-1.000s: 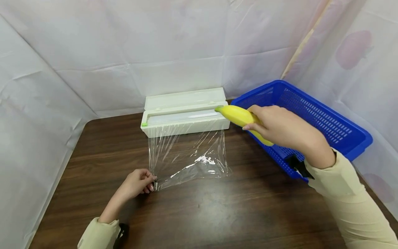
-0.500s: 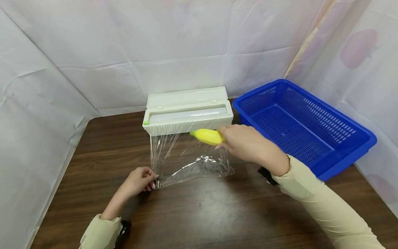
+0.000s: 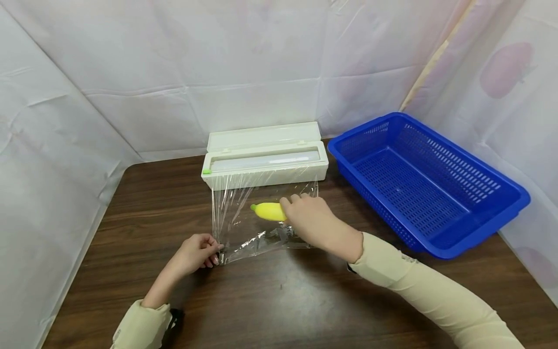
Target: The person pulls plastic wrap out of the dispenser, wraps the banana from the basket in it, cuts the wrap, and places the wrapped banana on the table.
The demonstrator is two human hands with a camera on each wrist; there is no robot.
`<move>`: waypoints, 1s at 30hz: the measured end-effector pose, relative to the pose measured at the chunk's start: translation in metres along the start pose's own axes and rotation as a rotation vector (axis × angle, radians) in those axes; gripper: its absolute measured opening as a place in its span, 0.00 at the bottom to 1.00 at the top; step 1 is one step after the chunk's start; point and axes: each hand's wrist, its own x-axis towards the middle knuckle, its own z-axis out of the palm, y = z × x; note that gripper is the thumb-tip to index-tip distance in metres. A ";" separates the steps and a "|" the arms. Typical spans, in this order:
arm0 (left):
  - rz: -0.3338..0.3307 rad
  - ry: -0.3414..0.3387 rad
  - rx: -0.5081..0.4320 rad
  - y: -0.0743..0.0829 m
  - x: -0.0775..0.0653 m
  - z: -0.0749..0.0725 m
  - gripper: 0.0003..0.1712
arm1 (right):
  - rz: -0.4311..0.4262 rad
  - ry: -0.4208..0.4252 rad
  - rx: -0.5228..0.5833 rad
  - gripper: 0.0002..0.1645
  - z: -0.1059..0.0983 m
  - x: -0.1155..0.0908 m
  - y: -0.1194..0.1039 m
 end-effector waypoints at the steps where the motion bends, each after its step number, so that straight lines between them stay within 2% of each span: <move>1: 0.000 0.000 0.000 0.000 0.000 0.000 0.11 | -0.017 0.042 -0.030 0.23 0.005 0.000 -0.003; 3: -0.001 0.002 0.001 0.000 0.000 0.000 0.11 | -0.053 0.121 -0.102 0.22 0.016 0.000 -0.009; 6: -0.004 0.003 0.001 0.000 0.000 0.000 0.12 | -0.100 0.192 -0.218 0.16 0.030 0.000 -0.019; 10: -0.008 0.002 -0.004 -0.001 0.000 0.000 0.12 | -0.137 0.230 -0.357 0.13 0.047 0.002 -0.030; 14: -0.006 -0.016 -0.014 -0.001 0.000 -0.001 0.11 | -0.146 0.257 -0.439 0.11 0.064 0.003 -0.037; 19: -0.007 -0.046 -0.031 0.000 -0.001 -0.001 0.11 | -0.135 0.237 -0.427 0.10 0.078 0.001 -0.040; 25: 0.007 -0.060 -0.055 0.002 -0.002 -0.002 0.13 | -0.123 0.223 -0.388 0.12 0.084 0.002 -0.038; 28: 0.002 -0.065 -0.066 0.001 -0.001 -0.002 0.13 | -0.131 0.227 -0.360 0.17 0.085 0.001 -0.037; 30: 0.000 -0.069 -0.066 0.001 -0.001 -0.002 0.13 | -0.139 0.226 -0.347 0.24 0.087 0.001 -0.036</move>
